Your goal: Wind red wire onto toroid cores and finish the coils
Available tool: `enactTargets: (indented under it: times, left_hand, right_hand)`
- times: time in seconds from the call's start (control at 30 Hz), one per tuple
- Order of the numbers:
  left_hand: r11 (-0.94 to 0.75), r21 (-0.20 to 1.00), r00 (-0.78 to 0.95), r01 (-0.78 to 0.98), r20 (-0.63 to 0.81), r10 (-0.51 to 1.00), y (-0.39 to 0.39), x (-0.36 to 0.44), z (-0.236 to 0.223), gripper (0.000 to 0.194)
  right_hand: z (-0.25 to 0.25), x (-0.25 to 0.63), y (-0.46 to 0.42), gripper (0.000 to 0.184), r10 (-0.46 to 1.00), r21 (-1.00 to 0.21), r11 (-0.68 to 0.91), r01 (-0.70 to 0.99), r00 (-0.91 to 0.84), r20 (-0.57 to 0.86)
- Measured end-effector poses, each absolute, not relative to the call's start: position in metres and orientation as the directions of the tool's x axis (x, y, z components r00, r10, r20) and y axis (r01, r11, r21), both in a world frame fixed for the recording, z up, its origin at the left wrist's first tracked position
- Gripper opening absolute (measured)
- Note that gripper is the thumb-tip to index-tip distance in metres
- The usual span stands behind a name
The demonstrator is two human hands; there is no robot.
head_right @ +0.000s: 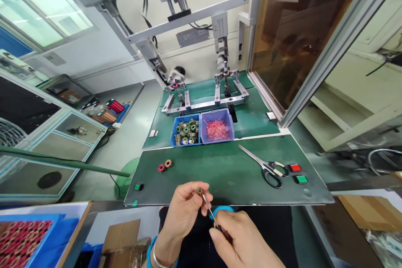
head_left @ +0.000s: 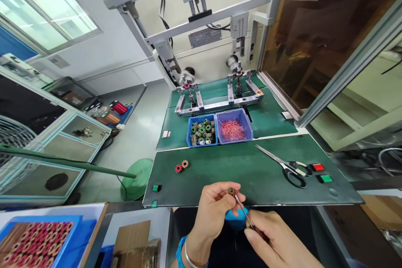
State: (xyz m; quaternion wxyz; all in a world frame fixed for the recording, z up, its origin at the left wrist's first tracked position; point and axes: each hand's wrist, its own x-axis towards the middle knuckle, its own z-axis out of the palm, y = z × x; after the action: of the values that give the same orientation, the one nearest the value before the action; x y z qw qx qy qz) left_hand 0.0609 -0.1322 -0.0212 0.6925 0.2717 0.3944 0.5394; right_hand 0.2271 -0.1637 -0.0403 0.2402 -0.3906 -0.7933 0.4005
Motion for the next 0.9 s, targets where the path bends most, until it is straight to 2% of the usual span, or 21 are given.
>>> enactTargets:
  times: [0.13,0.3,0.37,0.5,0.7,0.77,0.9]
  left_hand:
    - [0.265,0.808,0.091,-0.526,-0.257,0.962,-0.133,0.061,-0.023,0.034]
    - [0.337,0.825,0.191,-0.454,-0.28,0.941,-0.139,0.064,-0.025,0.035]
    - [0.314,0.837,0.169,-0.448,-0.266,0.949,-0.14,0.064,-0.026,0.034]
    - [0.214,0.867,0.051,-0.45,-0.214,0.976,-0.139,0.063,-0.026,0.033]
    - [0.18,0.928,0.113,-0.325,-0.151,0.982,-0.142,0.063,-0.023,0.032]
    - [0.145,0.957,0.077,-0.253,-0.13,0.989,-0.142,0.062,-0.022,0.03]
    - [0.059,0.993,0.034,-0.099,-0.055,0.998,-0.142,0.06,-0.02,0.025]
  right_hand:
    - [-0.04,0.224,-0.159,0.033,0.79,-0.826,0.395,0.402,-0.607,0.082]
    - [-0.031,0.219,-0.153,0.032,0.836,-0.881,0.381,0.28,-0.512,0.198]
    - [-0.03,0.219,-0.154,0.035,0.85,-0.899,0.36,0.249,-0.486,0.205]
    - [-0.034,0.221,-0.157,0.041,0.885,-0.905,0.302,0.298,-0.441,0.15]
    - [-0.035,0.22,-0.154,0.035,0.912,-0.922,0.287,0.259,-0.368,0.18]
    - [-0.03,0.223,-0.152,0.026,0.924,-0.888,0.33,0.32,-0.301,0.235]
    - [-0.015,0.23,-0.148,0.007,0.877,-0.777,0.475,0.412,-0.155,0.454]
